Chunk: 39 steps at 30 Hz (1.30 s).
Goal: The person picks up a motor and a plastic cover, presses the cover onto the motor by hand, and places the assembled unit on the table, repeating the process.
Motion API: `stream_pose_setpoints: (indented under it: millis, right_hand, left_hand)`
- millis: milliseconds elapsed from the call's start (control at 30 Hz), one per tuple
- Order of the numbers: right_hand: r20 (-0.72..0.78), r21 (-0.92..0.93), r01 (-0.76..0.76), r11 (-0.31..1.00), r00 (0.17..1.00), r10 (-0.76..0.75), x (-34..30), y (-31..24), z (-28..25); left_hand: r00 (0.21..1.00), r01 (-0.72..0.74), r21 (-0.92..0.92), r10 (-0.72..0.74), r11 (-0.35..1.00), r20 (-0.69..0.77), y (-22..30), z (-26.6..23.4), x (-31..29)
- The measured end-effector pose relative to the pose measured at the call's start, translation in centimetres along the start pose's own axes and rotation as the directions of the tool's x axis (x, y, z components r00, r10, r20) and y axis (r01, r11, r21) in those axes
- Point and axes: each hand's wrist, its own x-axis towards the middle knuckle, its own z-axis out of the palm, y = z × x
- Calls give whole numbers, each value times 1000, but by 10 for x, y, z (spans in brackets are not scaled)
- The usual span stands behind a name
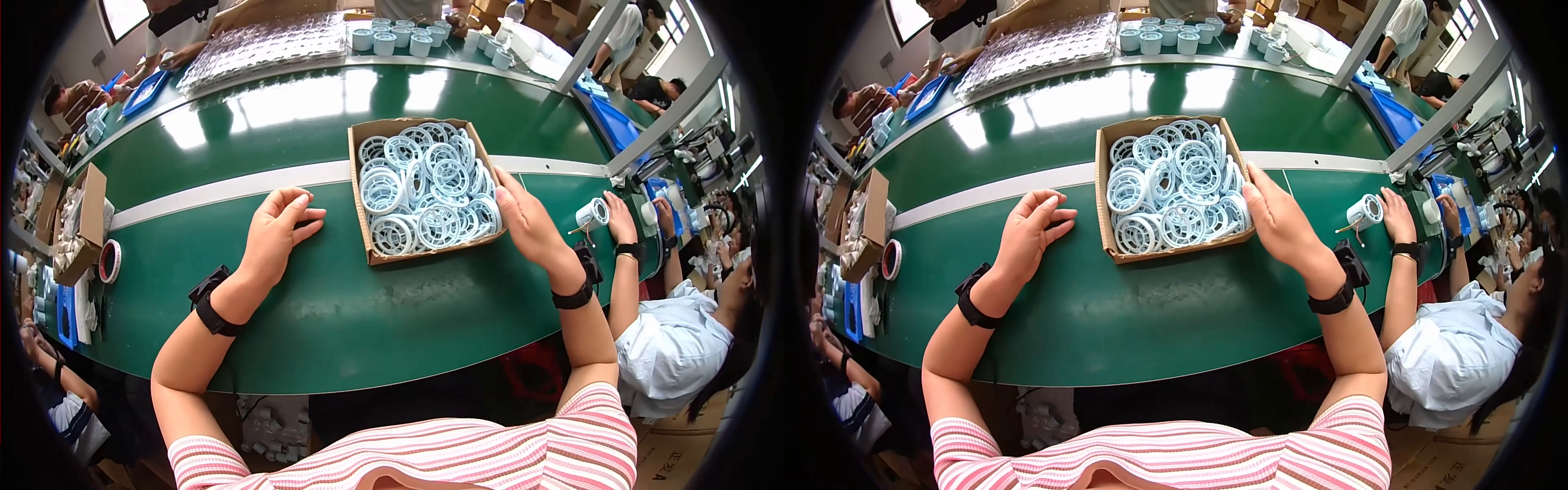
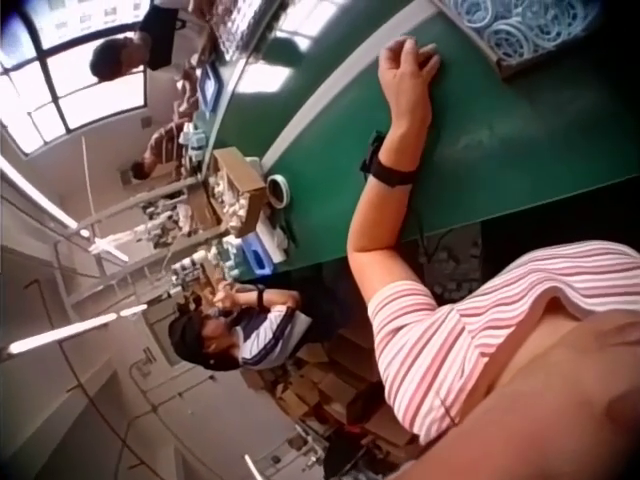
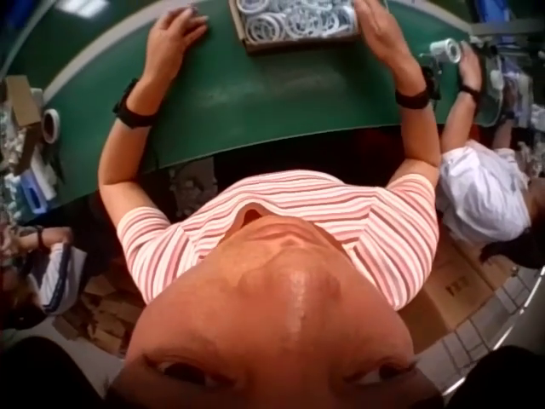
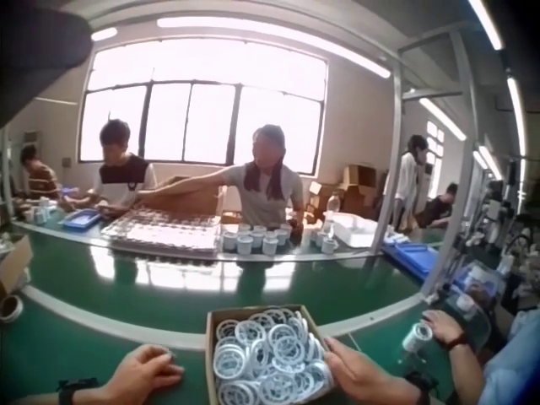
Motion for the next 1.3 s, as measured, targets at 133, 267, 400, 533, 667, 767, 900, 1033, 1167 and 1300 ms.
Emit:
stream_pose_setpoints:
  millis: [133, 267, 400, 533, 667, 767, 900, 1033, 1167, 1300]
  right_hand:
    - [54, 17, -35, 999, 998, 34, 5, -1, 3]
    - [47, -12, -11, 1000, 999, 11, 6, -9, 3]
    - [109, -158, -90, 983, 988, 107, 9, -9, -13]
    - [73, -340, -20, 940, 996, 47, 42, -23, -58]
    - [40, -608, -121, 785, 982, 183, 123, -11, -100]
    - [-33, -768, -229, 598, 947, 320, 194, 42, -125]
    - [-82, -846, -287, 449, 903, 423, 292, 149, -145]
    - [-243, -829, -372, 418, 912, 331, 361, 209, -138]
    - [-288, -832, -356, 426, 932, 218, 411, 253, -124]
    - [-346, -816, -407, 411, 913, 216, 457, 283, -131]
  left_hand:
    - [998, -51, 28, 52, 998, -47, 3, 0, 26]
    - [988, -136, 23, 137, 990, -68, 4, 9, 79]
    - [981, -193, -7, 193, 981, -12, 9, 37, 119]
    - [969, -204, 11, 200, 979, 144, 1, 41, 132]
    - [956, -183, 125, 147, 975, 256, 8, 47, 122]
    - [947, -172, 196, 108, 965, 302, 11, 47, 121]
    - [936, -175, 216, 95, 960, 339, 11, 48, 117]
    - [946, -186, 205, 119, 961, 302, 13, 47, 110]
    - [953, -188, 250, 114, 950, 282, 16, 48, 103]
    - [960, -172, 263, 102, 949, 262, 20, 52, 99]
